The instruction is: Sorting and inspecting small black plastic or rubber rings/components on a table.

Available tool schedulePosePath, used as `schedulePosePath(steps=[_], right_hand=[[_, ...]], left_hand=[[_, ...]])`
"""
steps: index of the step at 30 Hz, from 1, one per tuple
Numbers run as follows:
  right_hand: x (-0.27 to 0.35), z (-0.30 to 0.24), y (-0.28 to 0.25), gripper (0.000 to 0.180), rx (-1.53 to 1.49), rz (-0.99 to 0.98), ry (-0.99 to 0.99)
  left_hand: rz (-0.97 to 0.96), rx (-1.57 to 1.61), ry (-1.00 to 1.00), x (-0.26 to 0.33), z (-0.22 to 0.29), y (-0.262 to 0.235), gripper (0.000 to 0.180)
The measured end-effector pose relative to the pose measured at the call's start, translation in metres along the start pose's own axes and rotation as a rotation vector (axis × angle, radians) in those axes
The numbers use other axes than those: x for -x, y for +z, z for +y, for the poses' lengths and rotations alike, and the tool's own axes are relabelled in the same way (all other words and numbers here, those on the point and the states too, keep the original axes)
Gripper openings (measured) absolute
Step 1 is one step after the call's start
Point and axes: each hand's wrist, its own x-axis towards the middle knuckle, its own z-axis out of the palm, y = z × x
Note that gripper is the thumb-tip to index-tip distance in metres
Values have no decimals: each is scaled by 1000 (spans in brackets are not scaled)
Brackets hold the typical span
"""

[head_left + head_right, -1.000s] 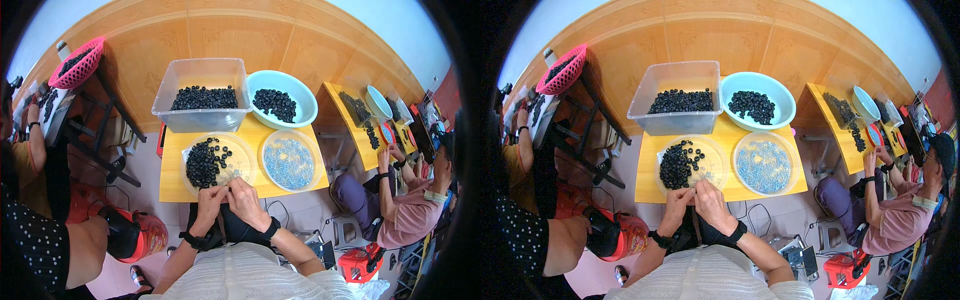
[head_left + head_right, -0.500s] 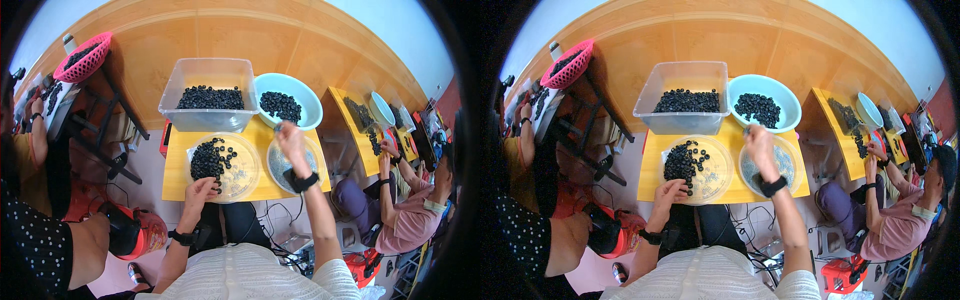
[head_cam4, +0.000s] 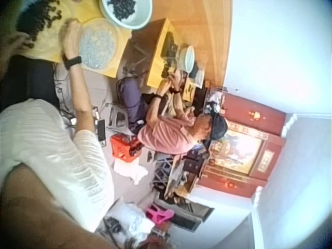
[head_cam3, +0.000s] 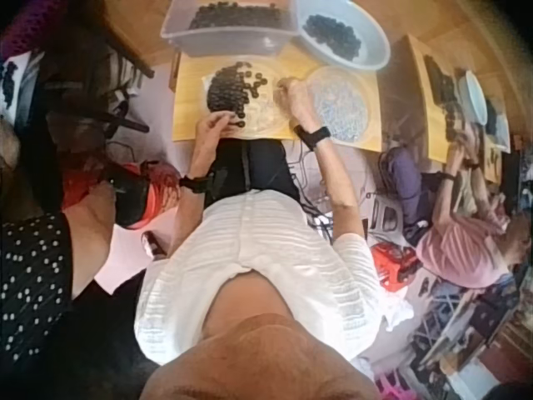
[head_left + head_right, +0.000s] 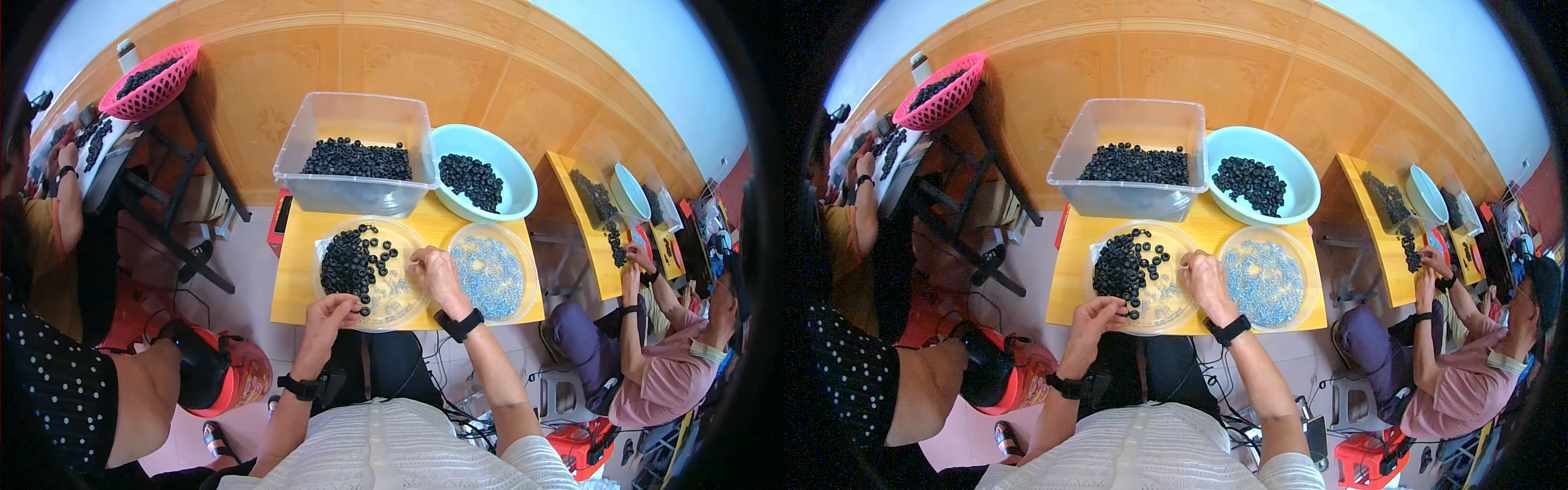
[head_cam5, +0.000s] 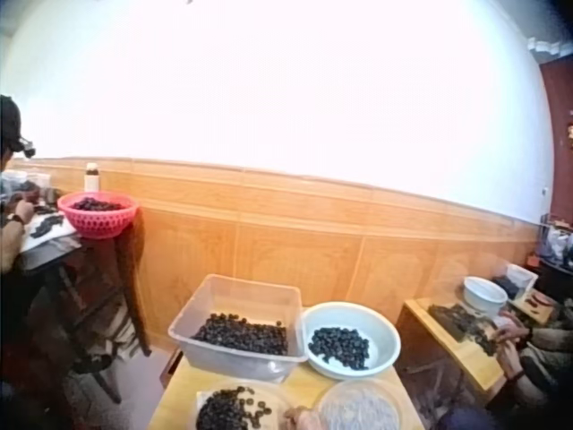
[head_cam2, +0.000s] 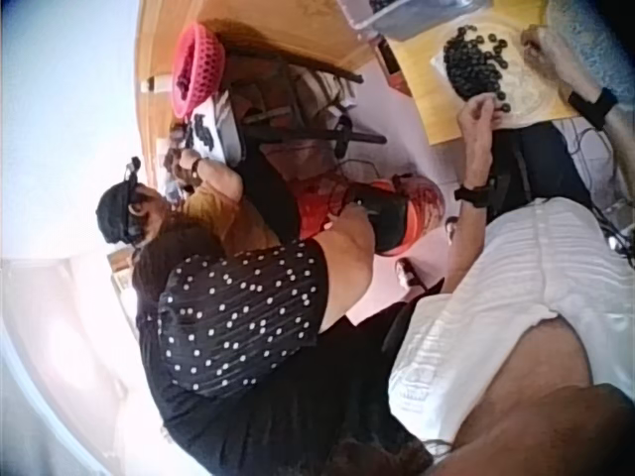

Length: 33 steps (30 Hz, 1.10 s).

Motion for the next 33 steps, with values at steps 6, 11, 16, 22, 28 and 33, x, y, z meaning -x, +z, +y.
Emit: schedulePosePath(steps=[6,11,16,22,28,33], right_hand=[[2,-4,18,7,117,-27,-25],[0,-7,24,6,162,-39,-14],[-2,-9,25,8,200,-26,13],[-2,-8,29,8,237,-49,-12],[0,-15,26,17,281,-82,-50],[-1,-16,25,25,280,-108,-88]], left_hand=[[-6,-2,4,-1,-2,4,17],[-13,10,-2,-4,-6,2,17],[-16,-10,-21,-6,1,7,18],[-38,-103,44,-25,13,17,17],[37,-513,396,-89,4,36,12],[31,-824,623,-124,3,56,11]])
